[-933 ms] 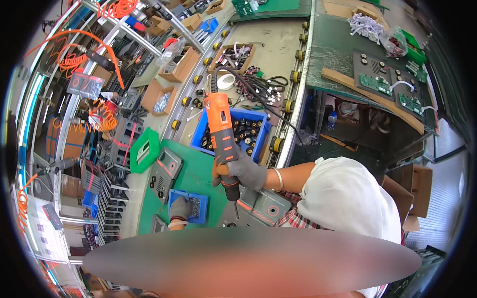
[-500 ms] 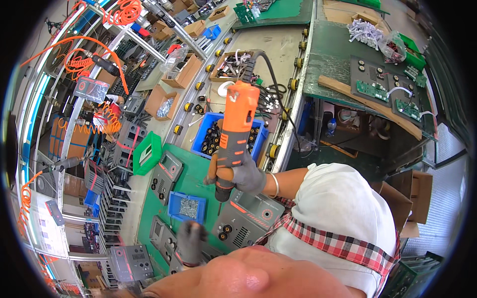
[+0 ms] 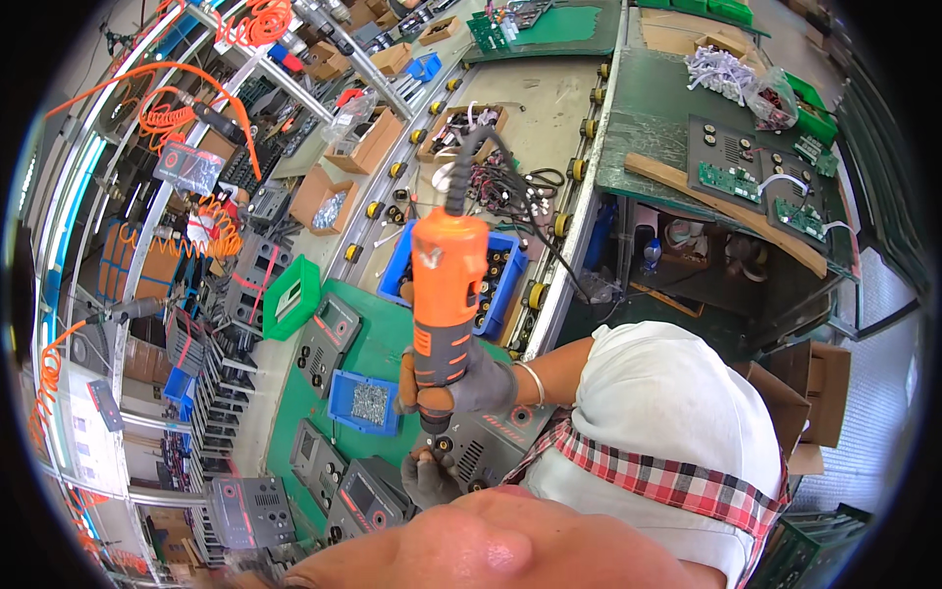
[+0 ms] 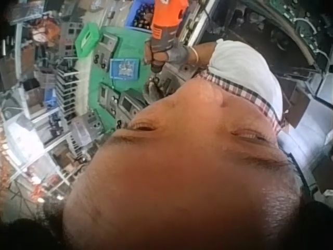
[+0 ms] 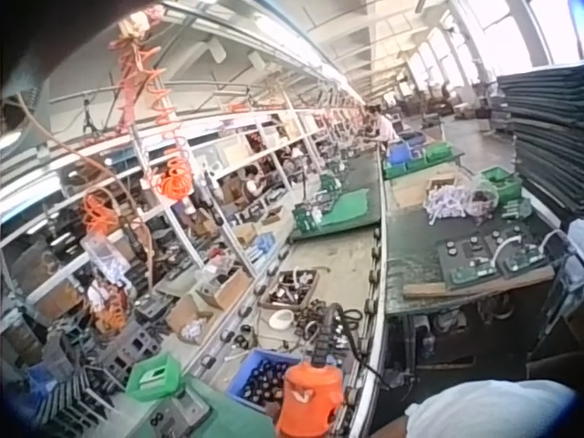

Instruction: The person is assembling electronic components into a metal housing using a power screwdriver.

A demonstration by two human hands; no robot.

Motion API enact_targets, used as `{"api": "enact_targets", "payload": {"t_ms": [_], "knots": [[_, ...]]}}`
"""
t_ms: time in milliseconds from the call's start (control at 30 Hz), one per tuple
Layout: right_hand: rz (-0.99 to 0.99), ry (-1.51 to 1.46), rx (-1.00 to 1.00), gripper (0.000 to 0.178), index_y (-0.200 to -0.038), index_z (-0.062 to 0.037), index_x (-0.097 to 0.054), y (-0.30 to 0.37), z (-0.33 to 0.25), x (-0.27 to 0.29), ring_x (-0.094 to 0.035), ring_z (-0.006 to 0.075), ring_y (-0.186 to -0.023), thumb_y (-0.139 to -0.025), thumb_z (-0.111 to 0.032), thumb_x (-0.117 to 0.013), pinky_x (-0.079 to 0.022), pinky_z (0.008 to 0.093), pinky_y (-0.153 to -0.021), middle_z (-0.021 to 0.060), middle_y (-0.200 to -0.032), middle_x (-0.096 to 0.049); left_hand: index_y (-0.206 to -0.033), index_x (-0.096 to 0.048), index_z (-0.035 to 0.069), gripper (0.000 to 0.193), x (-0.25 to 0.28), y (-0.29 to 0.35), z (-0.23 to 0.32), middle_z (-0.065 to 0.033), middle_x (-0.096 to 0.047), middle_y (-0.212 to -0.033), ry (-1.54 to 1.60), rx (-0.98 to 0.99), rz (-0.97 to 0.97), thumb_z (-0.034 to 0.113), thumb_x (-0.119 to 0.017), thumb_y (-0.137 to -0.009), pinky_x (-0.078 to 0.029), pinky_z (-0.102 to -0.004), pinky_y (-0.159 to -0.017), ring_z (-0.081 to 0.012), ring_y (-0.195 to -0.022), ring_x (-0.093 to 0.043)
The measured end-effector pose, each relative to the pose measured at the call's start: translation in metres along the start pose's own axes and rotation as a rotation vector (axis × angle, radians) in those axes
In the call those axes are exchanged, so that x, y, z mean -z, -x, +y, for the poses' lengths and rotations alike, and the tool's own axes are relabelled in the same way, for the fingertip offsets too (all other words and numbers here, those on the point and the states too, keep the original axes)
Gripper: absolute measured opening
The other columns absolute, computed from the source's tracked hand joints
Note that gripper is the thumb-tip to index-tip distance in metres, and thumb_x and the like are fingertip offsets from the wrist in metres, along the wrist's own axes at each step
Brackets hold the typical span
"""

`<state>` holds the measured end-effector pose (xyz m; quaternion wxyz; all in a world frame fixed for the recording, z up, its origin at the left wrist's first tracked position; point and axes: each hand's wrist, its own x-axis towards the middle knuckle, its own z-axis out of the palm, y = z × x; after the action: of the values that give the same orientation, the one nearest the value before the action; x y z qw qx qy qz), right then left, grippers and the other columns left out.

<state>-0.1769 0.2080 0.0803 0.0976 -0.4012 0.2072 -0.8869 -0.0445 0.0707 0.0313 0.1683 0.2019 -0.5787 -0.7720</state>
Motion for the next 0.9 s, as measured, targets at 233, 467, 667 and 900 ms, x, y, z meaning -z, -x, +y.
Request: {"api": "enact_targets", "payload": {"t_ms": [233,467,667,900], "knots": [[-0.021,-0.075,-0.033,0.049,-0.114,-0.0042,-0.038,0.002,0.004,-0.005,-0.057,0.0208,-0.083,-0.074,-0.011,-0.066,-0.048,0.0376,-0.075,0.0105,-0.086,-0.057,-0.083,-0.053,0.003,0.012,0.004,0.001,-0.007,-0.0052,-0.052,-0.067,0.128,0.012,-0.08,0.015,-0.051,-0.083,-0.039,-0.022,-0.044,-0.0101,-0.051,-0.048],[-0.171,0.164,-0.31,0.029,-0.098,-0.003,-0.051,0.015,-0.014,0.003,-0.056,0.0192,-0.078,-0.071,-0.004,-0.061,-0.045,0.0339,-0.075,0.0096,-0.087,-0.057,-0.081,-0.05,0.003,0.021,-0.002,0.009,-0.003,-0.0033,-0.05,-0.063,0.058,0.099,-0.066,0.023,-0.046,-0.086,-0.038,-0.0216,-0.045,-0.0096,-0.051,-0.047],[-0.047,-0.137,-0.408,0.049,-0.106,-0.0016,-0.047,0.033,0.004,0.019,-0.048,0.0177,-0.076,-0.069,-0.029,-0.061,-0.039,0.0337,-0.071,0.005,-0.081,-0.049,-0.079,-0.052,0.003,0.021,0.013,0.015,0.006,-0.0033,-0.053,-0.065,-0.097,0.113,-0.126,0.022,-0.045,-0.087,-0.038,-0.0218,-0.045,-0.0107,-0.05,-0.049],[0.013,0.103,0.063,0.072,-0.134,-0.0172,-0.016,-0.008,0.019,-0.01,-0.042,0.0139,-0.066,-0.075,-0.031,-0.055,-0.036,0.0322,-0.064,0.0006,-0.073,-0.04,-0.085,-0.055,0.011,0.015,0.081,0.032,0.073,-0.0092,-0.056,-0.071,-1.137,-0.718,0.386,0.02,-0.057,-0.074,-0.045,-0.0345,-0.05,-0.0267,-0.06,-0.056]]}}
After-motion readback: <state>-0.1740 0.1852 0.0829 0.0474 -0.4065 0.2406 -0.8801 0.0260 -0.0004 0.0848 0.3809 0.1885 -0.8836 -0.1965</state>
